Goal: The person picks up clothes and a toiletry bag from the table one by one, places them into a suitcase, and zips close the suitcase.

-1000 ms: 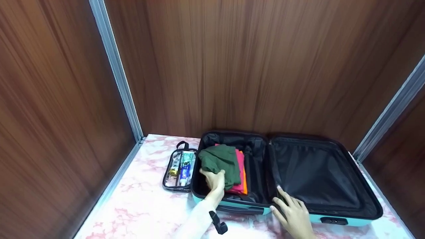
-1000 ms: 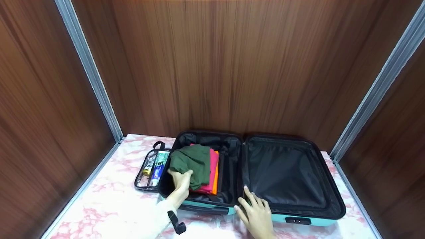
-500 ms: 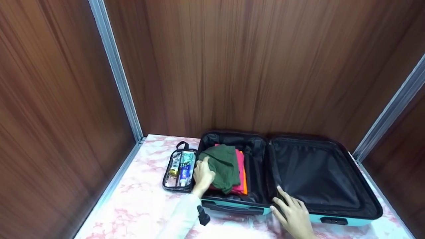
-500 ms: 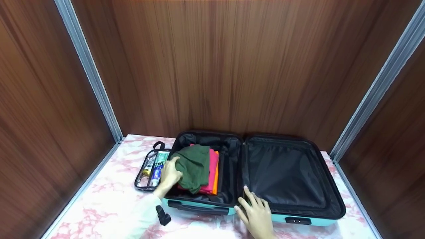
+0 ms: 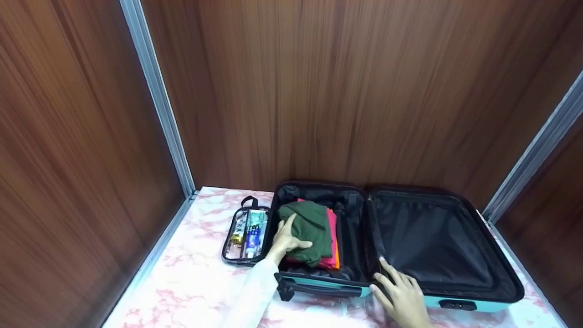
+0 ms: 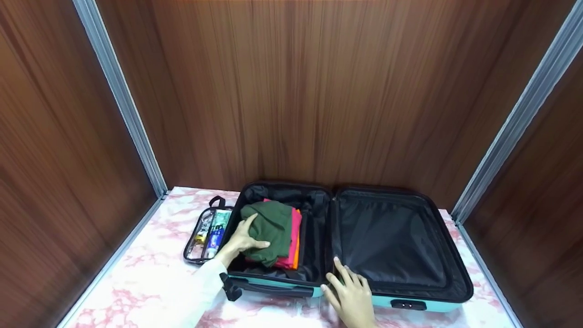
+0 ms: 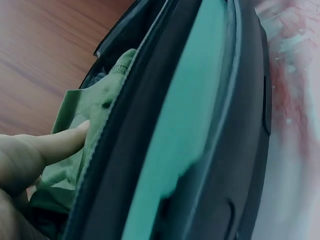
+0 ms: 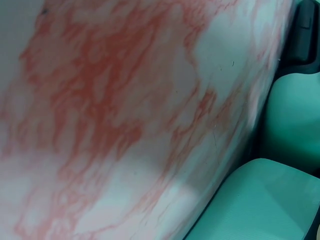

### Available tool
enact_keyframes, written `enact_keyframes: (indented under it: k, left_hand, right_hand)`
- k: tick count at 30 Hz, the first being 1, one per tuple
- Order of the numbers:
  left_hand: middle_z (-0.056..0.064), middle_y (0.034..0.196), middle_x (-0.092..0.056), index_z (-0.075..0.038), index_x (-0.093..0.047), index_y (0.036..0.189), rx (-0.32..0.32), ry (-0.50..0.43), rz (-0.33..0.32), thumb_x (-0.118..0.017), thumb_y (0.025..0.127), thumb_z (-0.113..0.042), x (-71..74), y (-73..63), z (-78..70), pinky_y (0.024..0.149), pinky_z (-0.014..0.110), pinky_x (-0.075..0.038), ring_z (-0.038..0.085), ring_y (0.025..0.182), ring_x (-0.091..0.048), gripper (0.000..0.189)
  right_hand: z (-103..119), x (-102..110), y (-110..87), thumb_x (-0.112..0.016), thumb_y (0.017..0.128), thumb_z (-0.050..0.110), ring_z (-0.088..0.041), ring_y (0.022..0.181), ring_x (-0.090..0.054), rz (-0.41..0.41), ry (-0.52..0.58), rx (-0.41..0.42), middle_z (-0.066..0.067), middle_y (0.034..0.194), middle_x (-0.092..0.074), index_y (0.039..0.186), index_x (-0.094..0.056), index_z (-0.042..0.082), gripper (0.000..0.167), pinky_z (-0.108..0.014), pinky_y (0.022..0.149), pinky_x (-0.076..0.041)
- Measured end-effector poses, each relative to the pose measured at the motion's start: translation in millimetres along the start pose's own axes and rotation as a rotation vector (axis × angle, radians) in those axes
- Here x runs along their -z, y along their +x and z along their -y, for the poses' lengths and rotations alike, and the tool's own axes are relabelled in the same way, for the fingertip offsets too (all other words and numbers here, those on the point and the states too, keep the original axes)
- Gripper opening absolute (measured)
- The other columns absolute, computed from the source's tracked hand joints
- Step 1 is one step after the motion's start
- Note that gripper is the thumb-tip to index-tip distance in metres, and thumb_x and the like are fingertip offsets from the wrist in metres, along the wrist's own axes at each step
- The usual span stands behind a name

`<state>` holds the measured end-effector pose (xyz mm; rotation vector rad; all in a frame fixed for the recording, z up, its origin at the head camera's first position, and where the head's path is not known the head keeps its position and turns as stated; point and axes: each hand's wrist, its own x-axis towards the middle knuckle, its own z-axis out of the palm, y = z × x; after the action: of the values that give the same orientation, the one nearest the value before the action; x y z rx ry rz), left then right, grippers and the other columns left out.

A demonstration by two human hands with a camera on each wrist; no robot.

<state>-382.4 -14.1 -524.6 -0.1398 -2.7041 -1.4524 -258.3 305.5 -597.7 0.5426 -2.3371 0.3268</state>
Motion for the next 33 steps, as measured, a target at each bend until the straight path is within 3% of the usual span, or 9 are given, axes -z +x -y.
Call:
enact_keyframes:
  k: [2,5,10,14,17,21,25,29,33]
  left_hand:
    - [0.03,0.143,-0.038,-0.008,-0.042,0.148,-0.037,0.013,-0.007,-0.096,0.058,-0.014,-4.5,1.1,-2.7,0.099,0.058,-0.04,0.051,0.124,-0.045,0.105]
    - [0.031,0.142,-0.037,-0.009,-0.038,0.15,-0.02,0.088,0.015,-0.096,0.06,-0.021,-10.0,0.5,-5.9,0.097,0.063,-0.039,0.053,0.123,-0.044,0.108]
    - [0.035,0.136,-0.041,-0.005,-0.037,0.15,0.08,0.41,0.048,-0.091,0.066,-0.042,-15.0,-4.8,-12.7,0.094,0.065,-0.038,0.051,0.12,-0.043,0.107]
    - [0.038,0.143,-0.033,0.002,-0.049,0.142,0.013,0.609,-0.045,-0.087,0.066,-0.052,-20.4,-7.3,-19.2,0.096,0.066,-0.036,0.056,0.128,-0.035,0.1]
    - [0.039,0.15,-0.023,0.001,-0.052,0.14,-0.086,0.585,-0.079,-0.08,0.075,-0.05,-25.2,-8.8,-21.5,0.102,0.07,-0.026,0.061,0.135,-0.02,0.087]
    - [0.037,0.155,-0.012,-0.015,-0.038,0.153,-0.083,0.498,0.108,-0.062,0.093,-0.05,-28.7,-10.9,-19.6,0.106,0.073,-0.009,0.061,0.139,-0.003,0.073]
    - [0.032,0.159,-0.003,-0.03,-0.034,0.155,-0.02,0.532,0.261,-0.048,0.098,-0.055,-35.0,-12.0,-16.3,0.106,0.073,-0.013,0.061,0.14,0.002,0.064]
    - [0.028,0.16,-0.002,-0.034,-0.042,0.151,-0.028,0.581,0.269,-0.048,0.096,-0.058,-44.7,-13.7,-17.1,0.102,0.074,-0.022,0.064,0.138,-0.001,0.06]
    - [0.024,0.161,-0.003,-0.036,-0.045,0.149,-0.056,0.621,0.209,-0.049,0.095,-0.059,-53.6,-12.4,-15.9,0.1,0.075,-0.023,0.065,0.137,-0.003,0.058]
  right_hand:
    - [1,0,0.3,-0.071,0.088,0.038,-0.033,0.098,-0.065,0.002,0.0,-0.002,-0.008,0.142,-0.055,0.109,-0.074,0.018,0.029,-0.055,0.079,-0.05]
    - [1,0,0.9,-0.071,0.088,0.037,-0.033,0.098,-0.065,0.003,0.001,-0.006,-0.008,0.142,-0.055,0.109,-0.074,0.018,0.029,-0.055,0.08,-0.049]
    - [1,1,0.0,-0.071,0.089,0.037,-0.033,0.099,-0.065,0.012,-0.001,-0.013,-0.008,0.142,-0.054,0.109,-0.074,0.018,0.028,-0.055,0.081,-0.05]
    - [1,1,-1.3,-0.071,0.088,0.037,-0.034,0.1,-0.065,0.013,0.001,-0.021,-0.008,0.142,-0.054,0.109,-0.074,0.018,0.028,-0.056,0.08,-0.05]
    - [1,0,-1.4,-0.071,0.088,0.036,-0.034,0.099,-0.065,0.007,0.003,-0.018,-0.008,0.142,-0.054,0.109,-0.074,0.018,0.028,-0.056,0.08,-0.05]
    - [1,-1,-1.4,-0.07,0.089,0.038,-0.034,0.098,-0.066,-0.003,-0.003,-0.005,-0.007,0.142,-0.054,0.109,-0.074,0.018,0.028,-0.055,0.079,-0.051]
    - [1,-1,-3.0,-0.068,0.09,0.04,-0.034,0.098,-0.066,-0.015,-0.008,0.004,-0.007,0.141,-0.055,0.108,-0.073,0.018,0.028,-0.055,0.078,-0.051]
    - [2,-1,-4.1,-0.068,0.091,0.04,-0.034,0.098,-0.066,-0.02,-0.009,0.015,-0.008,0.141,-0.055,0.108,-0.073,0.018,0.029,-0.055,0.077,-0.051]
    - [0,0,-2.1,-0.069,0.09,0.039,-0.033,0.099,-0.065,-0.015,-0.01,0.007,-0.007,0.142,-0.054,0.109,-0.074,0.017,0.029,-0.054,0.079,-0.05]
